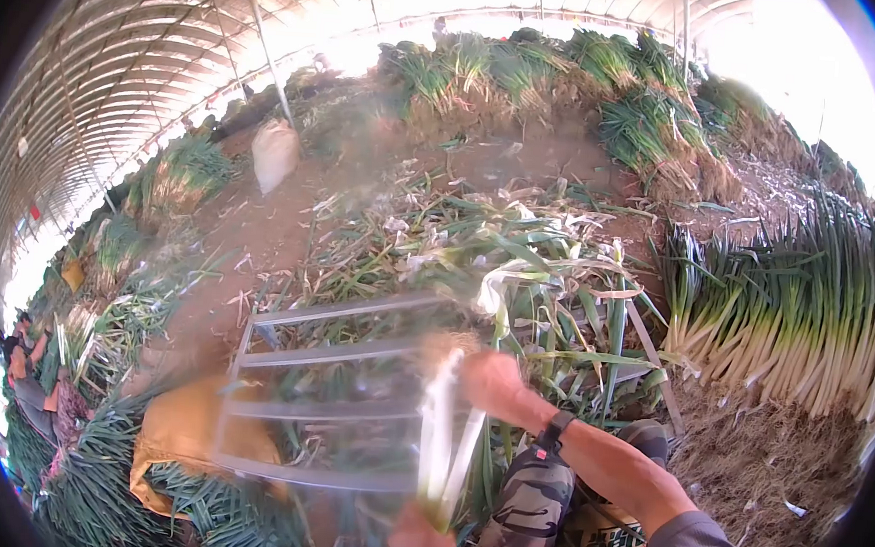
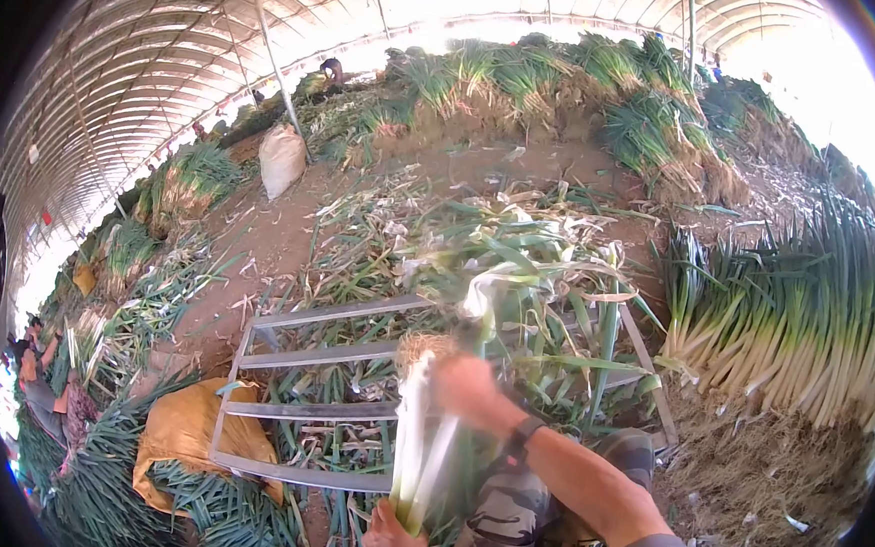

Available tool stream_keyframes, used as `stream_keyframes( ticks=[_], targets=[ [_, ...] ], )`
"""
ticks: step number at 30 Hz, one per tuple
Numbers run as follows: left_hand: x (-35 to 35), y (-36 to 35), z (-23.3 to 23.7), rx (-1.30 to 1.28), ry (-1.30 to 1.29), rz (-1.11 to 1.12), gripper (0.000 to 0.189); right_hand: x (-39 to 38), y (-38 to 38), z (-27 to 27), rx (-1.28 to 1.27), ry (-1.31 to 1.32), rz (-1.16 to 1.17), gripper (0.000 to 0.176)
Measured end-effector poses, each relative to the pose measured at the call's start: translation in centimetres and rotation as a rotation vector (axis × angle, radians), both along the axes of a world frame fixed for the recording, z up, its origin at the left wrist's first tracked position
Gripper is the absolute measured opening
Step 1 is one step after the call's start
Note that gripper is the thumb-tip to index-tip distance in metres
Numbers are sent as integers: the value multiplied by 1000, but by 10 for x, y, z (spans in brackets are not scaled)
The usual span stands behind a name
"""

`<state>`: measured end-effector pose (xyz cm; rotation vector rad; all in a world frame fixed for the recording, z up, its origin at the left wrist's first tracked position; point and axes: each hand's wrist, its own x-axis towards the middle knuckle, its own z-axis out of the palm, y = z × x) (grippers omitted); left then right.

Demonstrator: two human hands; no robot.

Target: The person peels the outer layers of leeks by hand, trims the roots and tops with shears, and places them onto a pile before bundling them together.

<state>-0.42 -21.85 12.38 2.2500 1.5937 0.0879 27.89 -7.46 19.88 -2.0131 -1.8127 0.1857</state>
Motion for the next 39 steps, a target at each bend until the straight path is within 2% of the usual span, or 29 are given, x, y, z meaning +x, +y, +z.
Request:
stream_keyframes(
  ticks=[1,3,4,6,7,9,11,14,16,19,20,24,26,29,32,39],
  targets=[
    [2,-3,13,-71,-19,23,79,7,9,6,-78,13,-118,8],
    [2,-15,32,-225,-48,72,80,55,28,3,65,27,-235,10],
    [-3,-22,19,-313,12,68,84,85,44,-10,110,-57,-287,12],
    [-8,-35,6,-212,10,11,86,121,57,12,203,38,-378,14],
    [-7,-40,3,-161,3,-17,87,124,44,42,250,219,-417,17],
    [-3,-39,4,-191,6,9,88,112,19,72,207,-163,-210,24],
    [-2,-37,5,-223,15,33,89,96,2,83,154,-340,88,27],
    [-4,-41,-17,-100,21,-40,92,56,-16,58,116,-301,595,27],
    [-2,-41,-12,-71,11,-60,93,29,-22,36,181,-210,821,34],
    [4,-40,9,-85,-29,-40,93,11,-22,22,-61,-493,792,36],
    [4,-39,8,-82,-26,-30,94,9,-21,21,-89,-504,770,29],
    [3,-32,12,-122,21,-17,98,6,-21,16,-37,-638,818,18],
    [1,-32,5,-63,21,-38,98,3,-27,14,-18,-691,806,14],
    [1,-32,12,-47,39,-58,96,4,-33,16,-12,-693,833,11],
    [1,-31,12,-28,27,-70,91,-2,-33,21,-78,-927,796,11],
    [7,-27,9,23,3,-107,79,18,-5,-7,27,-717,483,10]
  ],
)
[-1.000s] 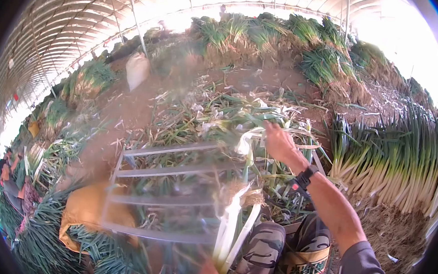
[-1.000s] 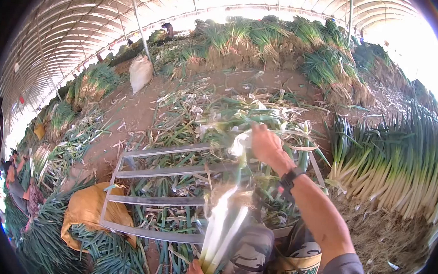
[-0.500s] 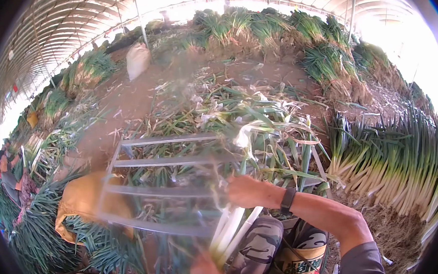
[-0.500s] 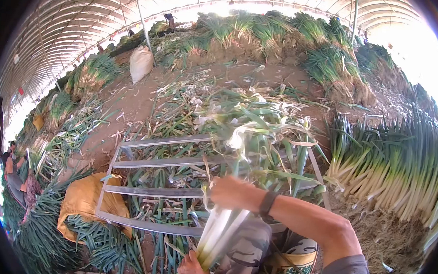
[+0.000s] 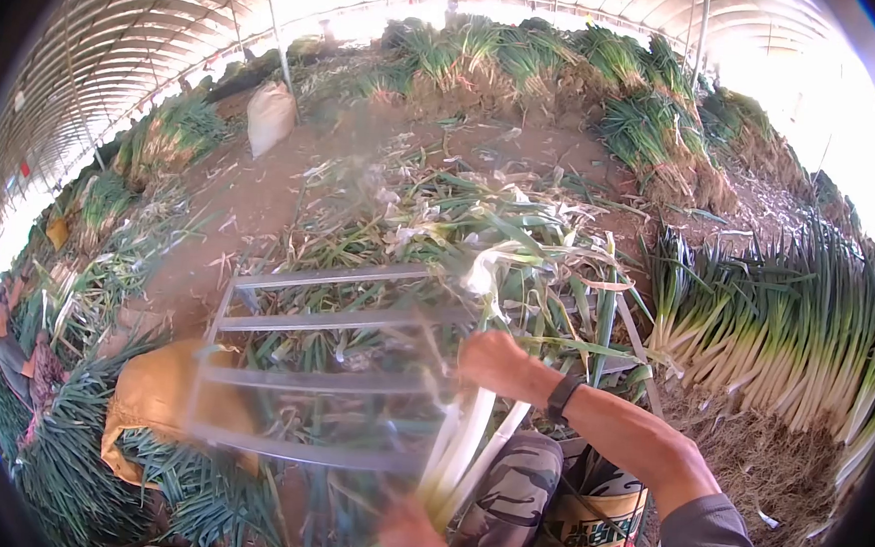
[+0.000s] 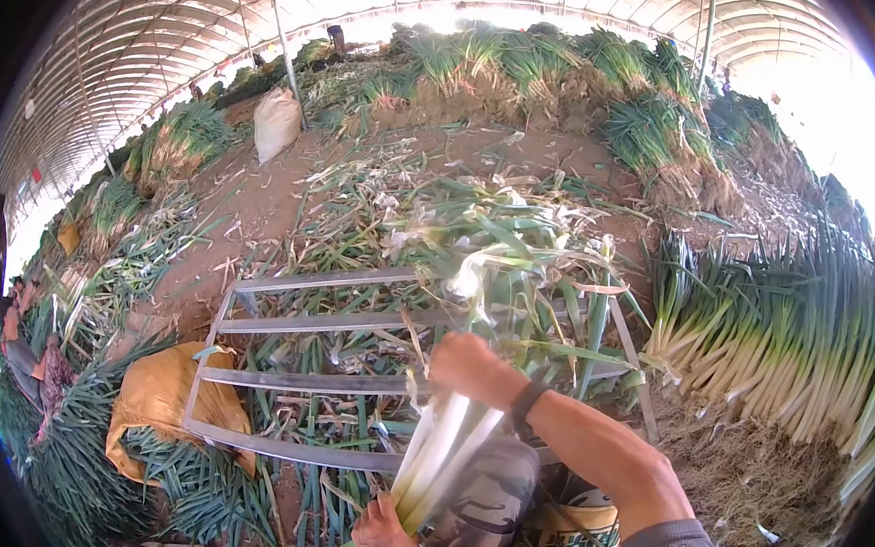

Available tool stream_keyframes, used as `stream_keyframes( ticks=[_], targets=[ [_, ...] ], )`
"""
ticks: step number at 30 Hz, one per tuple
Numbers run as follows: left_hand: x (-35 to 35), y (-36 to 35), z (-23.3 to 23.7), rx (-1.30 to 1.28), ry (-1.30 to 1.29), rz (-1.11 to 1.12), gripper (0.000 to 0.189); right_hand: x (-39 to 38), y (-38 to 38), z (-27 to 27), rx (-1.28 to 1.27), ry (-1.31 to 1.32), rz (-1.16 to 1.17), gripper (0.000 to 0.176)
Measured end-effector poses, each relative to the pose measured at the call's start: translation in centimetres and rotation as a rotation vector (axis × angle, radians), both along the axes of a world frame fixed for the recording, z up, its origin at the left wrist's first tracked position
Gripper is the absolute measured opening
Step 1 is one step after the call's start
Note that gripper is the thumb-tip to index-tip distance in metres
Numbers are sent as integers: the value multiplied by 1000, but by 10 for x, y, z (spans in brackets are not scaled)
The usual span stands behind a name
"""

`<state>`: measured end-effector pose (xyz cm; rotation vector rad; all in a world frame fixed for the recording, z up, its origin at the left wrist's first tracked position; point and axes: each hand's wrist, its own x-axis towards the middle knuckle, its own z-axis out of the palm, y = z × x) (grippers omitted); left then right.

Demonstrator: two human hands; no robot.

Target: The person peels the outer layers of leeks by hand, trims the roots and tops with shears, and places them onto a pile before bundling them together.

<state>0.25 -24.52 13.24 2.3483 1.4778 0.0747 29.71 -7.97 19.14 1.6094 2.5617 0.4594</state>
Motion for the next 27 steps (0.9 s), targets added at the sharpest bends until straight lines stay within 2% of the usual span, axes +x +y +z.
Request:
stream_keyframes(
  ticks=[3,6,9,12,13,14,15,17,20,23,24,26,27],
  targets=[
    [-7,-9,-3,123,-27,1,85,40,11,17,86,25,-220,10],
    [-14,-14,21,-17,-133,67,92,84,18,52,196,-107,-515,13],
    [-16,-14,11,24,-78,84,99,118,27,63,390,86,-523,26],
    [-13,-6,27,-58,-57,104,88,106,20,75,100,347,-545,16],
    [-12,-4,26,-74,-46,118,84,117,23,42,52,361,-328,17],
    [-12,-1,21,-91,-34,131,80,101,9,35,150,425,-51,14],
    [-12,1,15,-110,-22,144,76,66,-15,62,-97,571,-156,13],
    [-17,0,-6,11,-50,102,69,48,-23,31,-261,577,-143,15],
    [-16,0,-15,85,-44,98,66,14,-48,30,-323,671,-175,20],
    [-7,-2,-3,218,-37,102,61,0,-46,33,-474,730,-434,24],
    [-5,-2,1,282,-40,99,59,0,-48,28,-409,779,-371,26],
    [-12,-4,-13,191,-37,66,65,8,-49,7,-275,872,-251,32],
    [-15,-4,-16,144,-34,47,68,14,-47,-5,-300,967,-242,30]
  ],
)
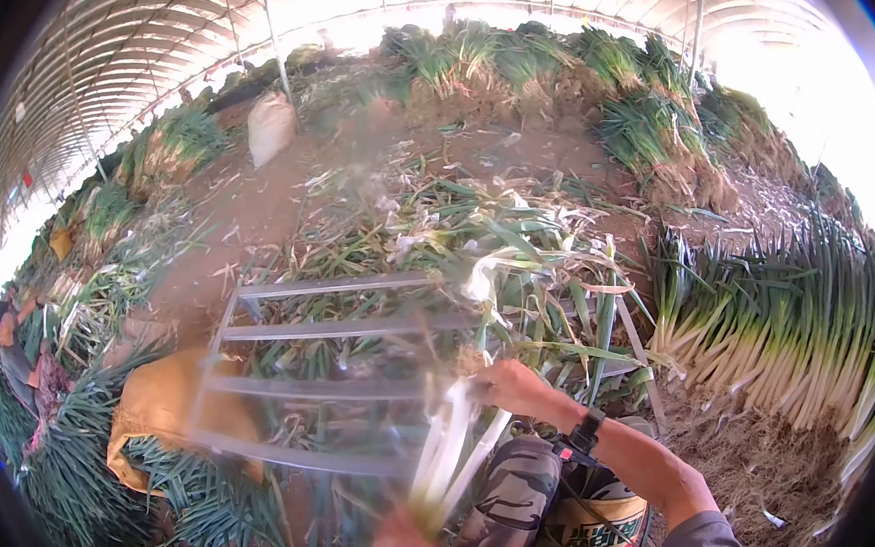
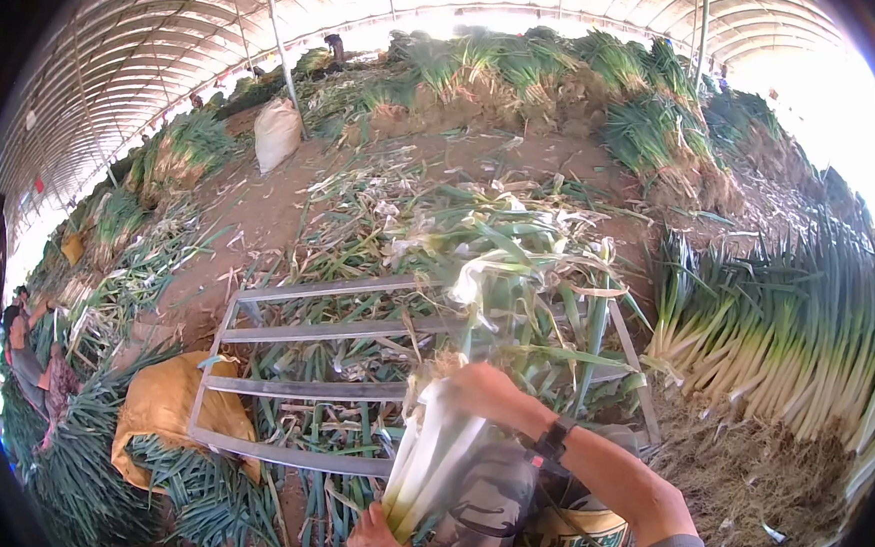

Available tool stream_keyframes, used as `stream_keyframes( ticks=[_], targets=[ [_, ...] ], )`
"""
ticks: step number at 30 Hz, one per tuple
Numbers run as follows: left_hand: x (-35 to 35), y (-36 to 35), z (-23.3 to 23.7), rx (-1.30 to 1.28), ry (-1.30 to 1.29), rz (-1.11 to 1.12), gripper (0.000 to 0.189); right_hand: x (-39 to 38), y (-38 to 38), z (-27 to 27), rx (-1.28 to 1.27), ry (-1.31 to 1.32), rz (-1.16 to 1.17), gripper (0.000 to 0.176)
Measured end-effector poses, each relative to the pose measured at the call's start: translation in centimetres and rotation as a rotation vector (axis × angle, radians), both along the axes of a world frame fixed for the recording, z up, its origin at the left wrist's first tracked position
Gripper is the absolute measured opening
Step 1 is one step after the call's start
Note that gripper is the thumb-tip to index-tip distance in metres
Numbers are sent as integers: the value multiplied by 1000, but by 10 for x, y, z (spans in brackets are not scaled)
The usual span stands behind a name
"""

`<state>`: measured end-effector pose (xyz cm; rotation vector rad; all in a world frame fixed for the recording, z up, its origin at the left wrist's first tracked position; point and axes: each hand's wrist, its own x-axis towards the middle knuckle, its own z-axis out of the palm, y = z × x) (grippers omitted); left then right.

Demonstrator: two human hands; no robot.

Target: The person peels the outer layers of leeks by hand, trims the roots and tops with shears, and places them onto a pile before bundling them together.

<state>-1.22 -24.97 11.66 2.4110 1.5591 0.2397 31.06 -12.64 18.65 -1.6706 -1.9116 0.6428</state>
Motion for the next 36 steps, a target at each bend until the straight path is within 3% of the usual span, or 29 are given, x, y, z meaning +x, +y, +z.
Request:
stream_keyframes(
  ticks=[2,5,8,10,12,14,18,22,25,27,29,31,33,36],
  targets=[
    [-1,-2,0,-32,-21,27,71,6,5,-14,-24,195,5,25],
    [-1,-1,0,-82,-23,37,79,2,1,-11,208,-107,13,15],
    [-2,-6,3,-62,-9,-3,90,10,11,16,170,-550,-69,15],
    [-2,-7,7,-10,-15,-30,96,45,35,8,225,-674,-358,16],
    [-5,-13,11,40,-34,-41,100,71,43,38,222,-626,-429,24],
    [-3,-12,18,-76,-15,-7,99,60,30,63,164,-569,-341,29],
    [-4,-7,4,-100,51,-1,100,41,9,42,307,-440,86,27],
    [-3,-4,3,-115,50,-15,98,18,13,-11,360,-639,174,23],
    [-4,-11,13,-154,9,1,98,30,22,22,23,-859,39,25],
    [-9,-13,22,-177,-79,26,98,74,35,40,58,-1065,-233,15],
    [-13,-16,19,-187,-10,39,98,127,48,32,273,-706,-425,13],
    [-16,-16,16,-186,2,32,95,109,33,57,416,-792,-371,14],
    [-16,-10,14,-164,-41,10,88,94,26,67,430,-689,-267,14],
    [-17,1,22,-241,-107,32,79,78,16,57,177,-360,-79,14]
  ],
)
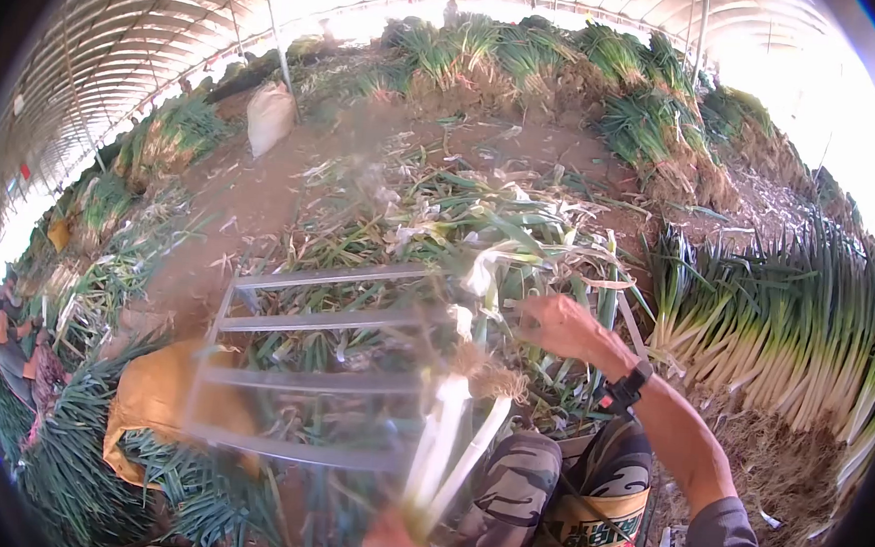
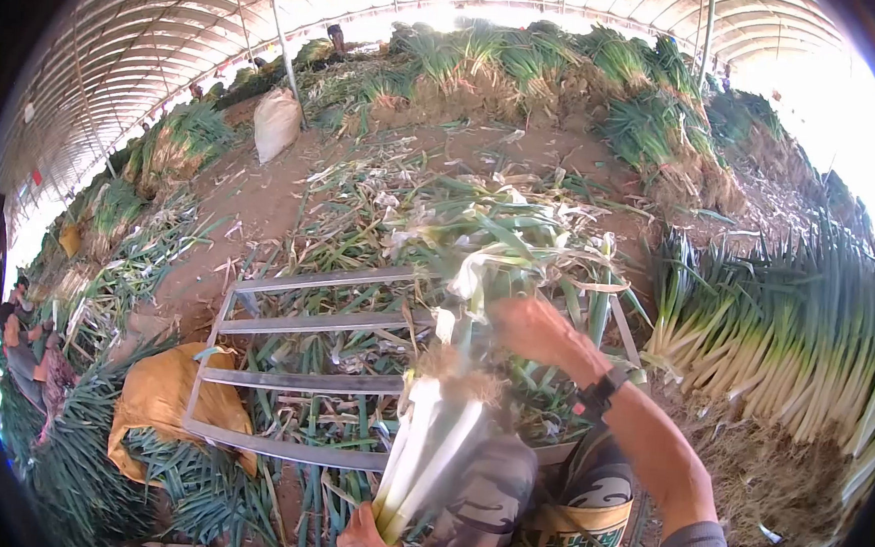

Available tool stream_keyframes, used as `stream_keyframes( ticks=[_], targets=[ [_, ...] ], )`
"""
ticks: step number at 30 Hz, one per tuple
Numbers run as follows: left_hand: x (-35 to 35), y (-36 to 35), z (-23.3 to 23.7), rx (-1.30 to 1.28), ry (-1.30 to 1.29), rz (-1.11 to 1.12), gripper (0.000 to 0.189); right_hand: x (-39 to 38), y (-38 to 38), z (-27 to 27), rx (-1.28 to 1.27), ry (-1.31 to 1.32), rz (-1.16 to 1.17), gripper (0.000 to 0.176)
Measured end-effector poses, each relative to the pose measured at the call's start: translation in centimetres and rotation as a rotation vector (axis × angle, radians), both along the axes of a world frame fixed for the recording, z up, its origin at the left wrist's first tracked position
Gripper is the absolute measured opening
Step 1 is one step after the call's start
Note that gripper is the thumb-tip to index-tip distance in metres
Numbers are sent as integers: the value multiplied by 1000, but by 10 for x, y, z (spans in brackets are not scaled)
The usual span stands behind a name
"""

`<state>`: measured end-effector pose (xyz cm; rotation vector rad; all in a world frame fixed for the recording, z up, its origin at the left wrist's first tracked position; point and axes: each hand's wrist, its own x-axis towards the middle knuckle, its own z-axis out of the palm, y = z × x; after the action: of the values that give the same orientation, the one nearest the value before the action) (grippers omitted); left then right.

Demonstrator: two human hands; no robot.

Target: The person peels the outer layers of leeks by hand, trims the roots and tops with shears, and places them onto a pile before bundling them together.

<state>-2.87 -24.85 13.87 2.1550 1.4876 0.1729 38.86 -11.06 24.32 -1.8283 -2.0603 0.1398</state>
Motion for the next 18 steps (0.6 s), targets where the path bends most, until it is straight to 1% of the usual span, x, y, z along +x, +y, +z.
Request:
stream_keyframes(
  ticks=[3,4,6,7,8,9,10,13,14,17,18],
  targets=[
    [-9,11,-12,154,-146,-43,71,-20,-17,-15,-81,288,55,22],
    [-13,16,-12,57,-102,-11,70,-26,-21,-21,-116,321,38,21],
    [-23,29,-6,40,-191,-66,70,-39,-25,-35,-185,392,6,18],
    [-27,35,-3,29,-231,-98,70,-45,-27,-42,-128,469,39,19],
    [-31,41,-2,-78,-325,-73,71,-54,-30,-42,-70,547,68,21],
    [-35,46,-2,-103,-314,-73,70,-60,-31,-40,-10,625,97,23],
    [-38,50,-2,-127,-306,-68,69,-64,-35,-37,-154,669,33,25],
    [-32,56,25,-223,-302,-18,68,-79,-35,-55,-12,546,228,26],
    [-27,57,37,-261,-305,3,67,-90,-42,-38,36,534,301,24],
    [-17,58,47,-317,-271,27,65,-113,-36,-40,87,540,145,22],
    [-17,56,37,-278,-238,1,64,-113,-26,-51,23,519,114,16]
  ],
)
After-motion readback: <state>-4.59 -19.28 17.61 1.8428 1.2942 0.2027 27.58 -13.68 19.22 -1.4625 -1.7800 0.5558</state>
